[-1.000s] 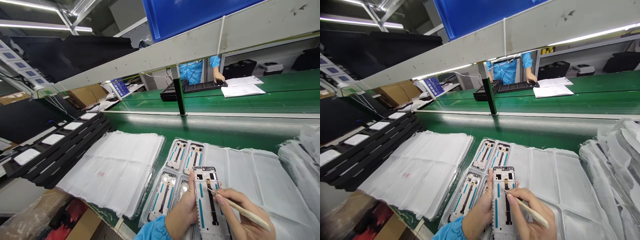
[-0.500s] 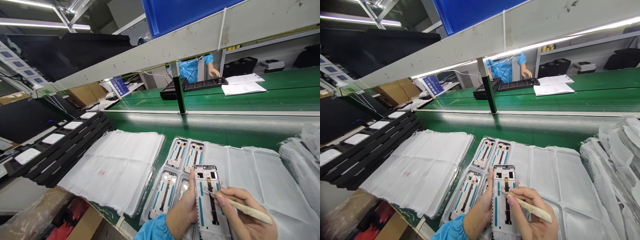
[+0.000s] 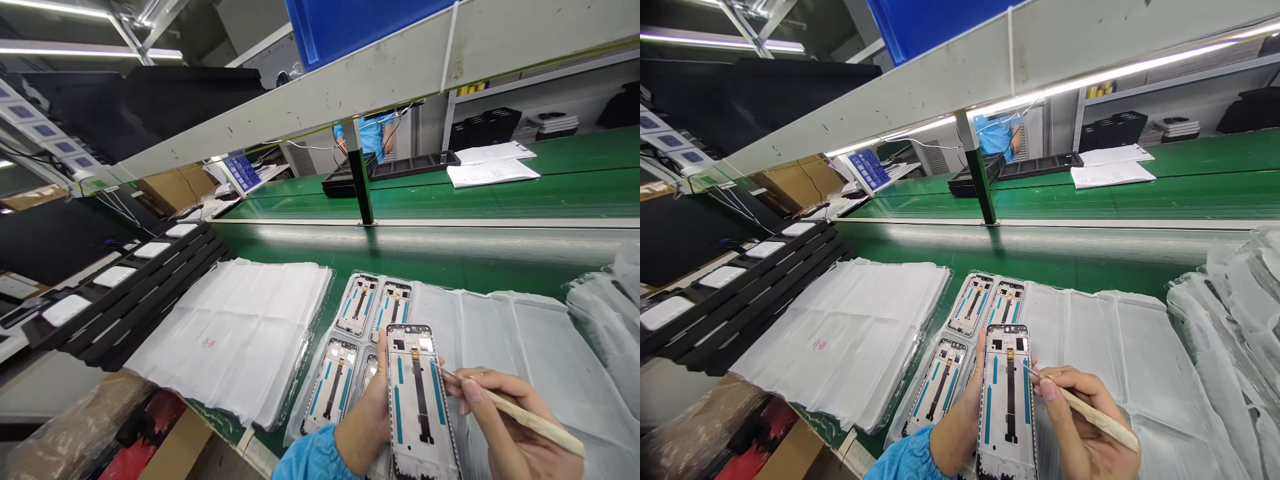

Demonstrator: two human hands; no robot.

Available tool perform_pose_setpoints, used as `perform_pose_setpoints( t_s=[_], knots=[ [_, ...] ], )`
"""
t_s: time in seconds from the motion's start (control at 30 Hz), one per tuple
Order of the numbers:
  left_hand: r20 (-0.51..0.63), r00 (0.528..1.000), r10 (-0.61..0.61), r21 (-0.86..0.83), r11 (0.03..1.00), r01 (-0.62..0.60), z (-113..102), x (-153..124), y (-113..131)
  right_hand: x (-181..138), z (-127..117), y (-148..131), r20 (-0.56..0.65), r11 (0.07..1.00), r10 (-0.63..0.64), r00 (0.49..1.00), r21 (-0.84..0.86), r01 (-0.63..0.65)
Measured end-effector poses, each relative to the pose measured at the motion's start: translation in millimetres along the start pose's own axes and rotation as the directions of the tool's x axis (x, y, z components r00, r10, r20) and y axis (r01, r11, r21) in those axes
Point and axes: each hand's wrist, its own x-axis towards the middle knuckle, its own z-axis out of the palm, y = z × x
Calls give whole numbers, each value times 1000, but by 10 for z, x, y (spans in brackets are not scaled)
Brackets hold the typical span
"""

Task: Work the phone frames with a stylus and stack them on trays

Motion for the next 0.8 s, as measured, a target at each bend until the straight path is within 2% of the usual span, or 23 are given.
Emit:
perform_pose_setpoints(
  t_s=[0.13,0.23,0.37,0.4,0.47,0.53,0.6,0.67,0.8],
  knots=[
    [1,998,55,-100,993,-55,-48,51,-26,138,-161,169,58,982,-95,994,-159,104],
    [-34,996,79,-183,979,-84,-58,90,-31,191,-184,188,57,970,-157,986,-179,165],
    [-140,987,84,-224,968,-114,18,83,16,167,-141,117,-25,953,-95,995,-290,84],
    [-155,984,85,-219,969,-118,41,75,31,172,-151,122,11,933,-90,996,-348,89],
    [-169,982,85,-214,969,-121,80,59,57,214,-201,177,190,875,-141,972,-435,212],
    [-191,977,90,-219,967,-132,99,49,74,281,-263,271,390,804,-220,894,-447,393],
    [-251,959,129,-220,957,-187,99,48,85,337,-303,358,502,752,-241,831,-445,487],
    [-335,922,191,-205,941,-270,89,50,91,362,-317,411,540,746,-213,814,-448,492],
    [-448,850,275,-176,906,-386,72,55,98,339,-334,454,614,822,-89,784,-400,406]
  ],
)
